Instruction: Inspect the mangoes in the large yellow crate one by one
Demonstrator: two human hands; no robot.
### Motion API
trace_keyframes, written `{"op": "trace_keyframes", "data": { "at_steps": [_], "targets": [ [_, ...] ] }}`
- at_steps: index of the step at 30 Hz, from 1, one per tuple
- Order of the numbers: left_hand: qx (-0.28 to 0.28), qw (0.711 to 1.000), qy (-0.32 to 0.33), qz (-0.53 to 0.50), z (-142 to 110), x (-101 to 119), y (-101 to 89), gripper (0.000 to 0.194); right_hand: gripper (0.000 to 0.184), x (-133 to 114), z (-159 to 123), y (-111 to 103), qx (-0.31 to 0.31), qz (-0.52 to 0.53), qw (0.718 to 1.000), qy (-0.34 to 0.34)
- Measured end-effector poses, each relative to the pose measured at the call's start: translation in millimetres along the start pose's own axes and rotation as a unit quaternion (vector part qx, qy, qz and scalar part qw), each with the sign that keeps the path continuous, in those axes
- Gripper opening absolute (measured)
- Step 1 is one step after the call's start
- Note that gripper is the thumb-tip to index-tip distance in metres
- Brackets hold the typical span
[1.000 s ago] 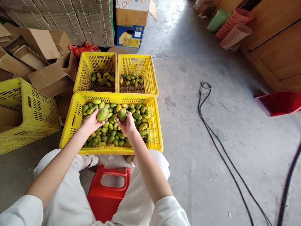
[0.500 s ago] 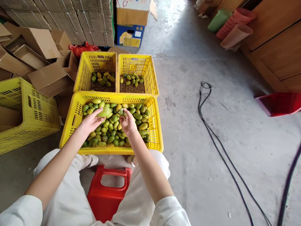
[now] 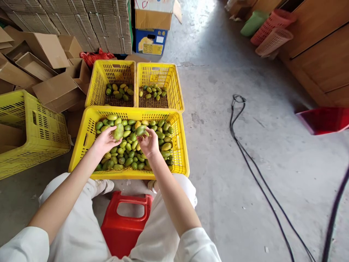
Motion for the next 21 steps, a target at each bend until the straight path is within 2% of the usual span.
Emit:
{"op": "trace_keyframes", "data": {
  "at_steps": [4, 10, 14, 18, 21],
  "targets": [
    [-0.034, 0.999, -0.006, -0.018, 3, -2, 4.2, 0.005, 0.016, -2, -1, 2, -0.004, -0.006, 1.0, -0.001],
    [-0.024, 0.999, 0.007, -0.028, 2, -2, 6.1, 0.017, 0.011, -2, -3, 6, -0.004, -0.003, 1.0, -0.001],
    [-0.015, 1.0, 0.004, 0.003, -3, -2, 7.9, 0.019, 0.017, -2, -4, 6, 0.007, -0.001, 1.0, -0.011],
    [-0.005, 0.999, -0.006, 0.052, -8, -4, 7.5, 0.019, 0.012, 0, 1, -1, 0.027, -0.063, 0.997, -0.019],
    [-0.021, 0.997, -0.002, 0.067, -8, -4, 10.2, 0.014, 0.026, 1, 6, -7, 0.043, -0.12, 0.991, -0.025]
  ]
}}
Point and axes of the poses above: each hand's wrist, its own z-axis towards the middle knuckle, its own y-axis out of the palm, x = y × z, the point moved 10 cm from there along z, towards the middle knuckle, and after that the axes turned 13 degrees about z, right-handed, at the moved point
